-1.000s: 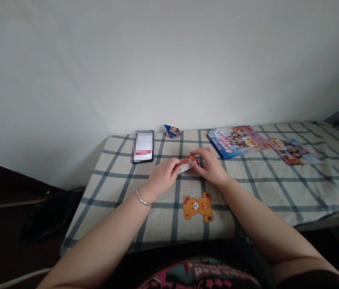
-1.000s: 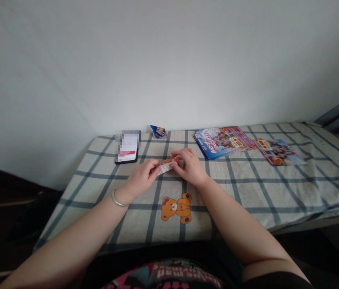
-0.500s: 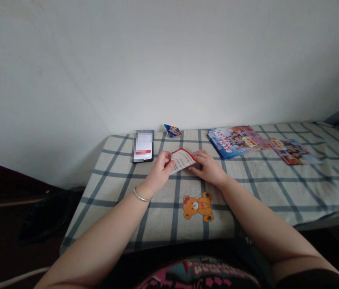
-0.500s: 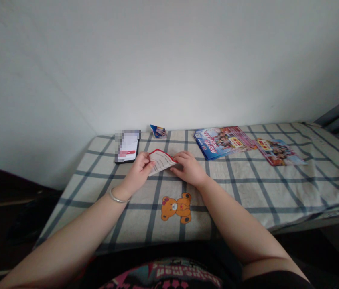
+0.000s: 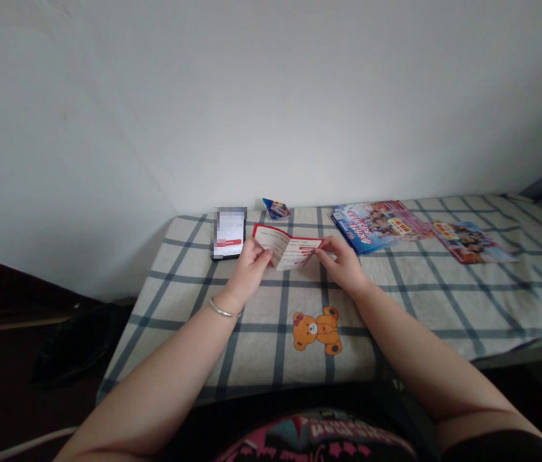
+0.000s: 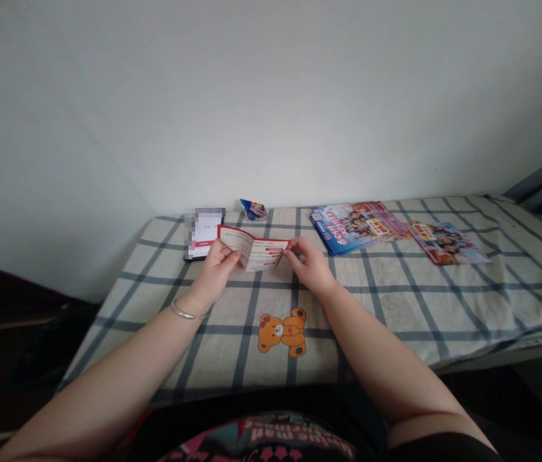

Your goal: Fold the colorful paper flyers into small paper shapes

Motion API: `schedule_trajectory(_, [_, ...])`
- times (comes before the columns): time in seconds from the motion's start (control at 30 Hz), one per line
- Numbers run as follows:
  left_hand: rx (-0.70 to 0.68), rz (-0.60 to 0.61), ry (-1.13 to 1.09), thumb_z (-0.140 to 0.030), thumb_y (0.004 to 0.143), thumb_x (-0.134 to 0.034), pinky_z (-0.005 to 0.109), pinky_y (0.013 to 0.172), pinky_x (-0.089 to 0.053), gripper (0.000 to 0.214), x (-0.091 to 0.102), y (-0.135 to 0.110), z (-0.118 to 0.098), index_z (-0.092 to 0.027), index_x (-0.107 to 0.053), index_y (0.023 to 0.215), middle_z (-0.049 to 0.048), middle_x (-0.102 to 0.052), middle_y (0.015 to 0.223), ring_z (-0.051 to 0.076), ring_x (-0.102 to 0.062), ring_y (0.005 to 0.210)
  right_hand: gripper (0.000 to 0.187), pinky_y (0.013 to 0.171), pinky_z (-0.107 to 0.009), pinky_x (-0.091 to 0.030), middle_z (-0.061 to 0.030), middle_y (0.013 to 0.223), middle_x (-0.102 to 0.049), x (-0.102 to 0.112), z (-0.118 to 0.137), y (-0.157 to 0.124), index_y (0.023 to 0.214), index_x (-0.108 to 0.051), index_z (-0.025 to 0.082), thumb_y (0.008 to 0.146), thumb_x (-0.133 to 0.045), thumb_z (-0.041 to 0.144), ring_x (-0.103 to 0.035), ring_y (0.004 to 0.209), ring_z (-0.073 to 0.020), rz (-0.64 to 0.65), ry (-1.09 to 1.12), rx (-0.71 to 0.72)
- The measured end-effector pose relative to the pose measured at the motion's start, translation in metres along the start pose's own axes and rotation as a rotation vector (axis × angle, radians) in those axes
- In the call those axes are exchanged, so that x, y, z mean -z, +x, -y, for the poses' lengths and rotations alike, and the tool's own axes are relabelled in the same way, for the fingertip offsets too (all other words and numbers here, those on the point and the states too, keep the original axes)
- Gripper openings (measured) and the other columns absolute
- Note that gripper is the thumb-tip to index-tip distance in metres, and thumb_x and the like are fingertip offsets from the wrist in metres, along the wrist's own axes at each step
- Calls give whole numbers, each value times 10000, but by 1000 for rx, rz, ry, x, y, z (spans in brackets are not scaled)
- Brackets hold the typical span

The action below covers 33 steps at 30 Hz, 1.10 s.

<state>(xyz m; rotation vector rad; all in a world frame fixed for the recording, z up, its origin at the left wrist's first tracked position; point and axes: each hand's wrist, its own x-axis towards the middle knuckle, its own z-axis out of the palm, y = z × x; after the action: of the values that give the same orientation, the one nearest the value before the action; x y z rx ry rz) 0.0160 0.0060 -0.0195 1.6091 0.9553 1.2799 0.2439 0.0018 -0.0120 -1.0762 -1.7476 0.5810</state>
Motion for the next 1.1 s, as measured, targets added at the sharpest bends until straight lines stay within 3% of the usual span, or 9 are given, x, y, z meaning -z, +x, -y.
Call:
schedule_trajectory(0.17, [-2, 14, -1, -433, 927, -483, 376, 869, -539, 342, 0, 0, 1, -197, -389, 1155, 116, -644, 1162, 216, -637, 1068, 156, 758, -328, -518, -12, 848, -684, -4, -8, 0, 944, -444, 242, 929, -441, 398, -662, 781, -164, 37, 190, -103])
schedule_trajectory(0.4, [81, -48, -201, -355, 853, -616, 347, 811, -543, 325, -3, 0, -1, -185, -467, 1086, 90, -676, 1090, 219, -654, 997, 241, 679, -303, -481, -22, 874, -696, -2, -4, 0, 1088, -489, 235, 884, -528, 357, -631, 720, -163, 165, 35, -146])
schedule_trajectory(0.63, [95, -107, -219, -316, 845, -628, 308, 769, -540, 230, -1, 2, 1, -191, -479, 967, 48, -673, 996, 186, -656, 925, 149, 617, -280, -424, 11, 741, -661, -1, -8, 2, 997, -541, 227, 877, -511, 309, -587, 634, -146, 155, -63, -221])
schedule_trajectory(0.83, [172, -93, -221, -347, 840, -626, 342, 744, -556, 302, -2, 1, 0, -187, -476, 1049, 64, -685, 1019, 215, -671, 920, 193, 599, -276, -407, -13, 794, -659, 0, -3, 2, 858, -583, 215, 866, -540, 403, -556, 654, -150, 215, -144, -157])
schedule_trajectory(1.1, [190, -79, -222, -344, 830, -640, 373, 811, -547, 341, -2, 1, -3, -168, -492, 1081, 82, -681, 1041, 228, -663, 968, 154, 664, -292, -471, -6, 773, -677, -4, -6, 2, 809, -500, 230, 864, -524, 371, -638, 705, -165, 178, 68, -238])
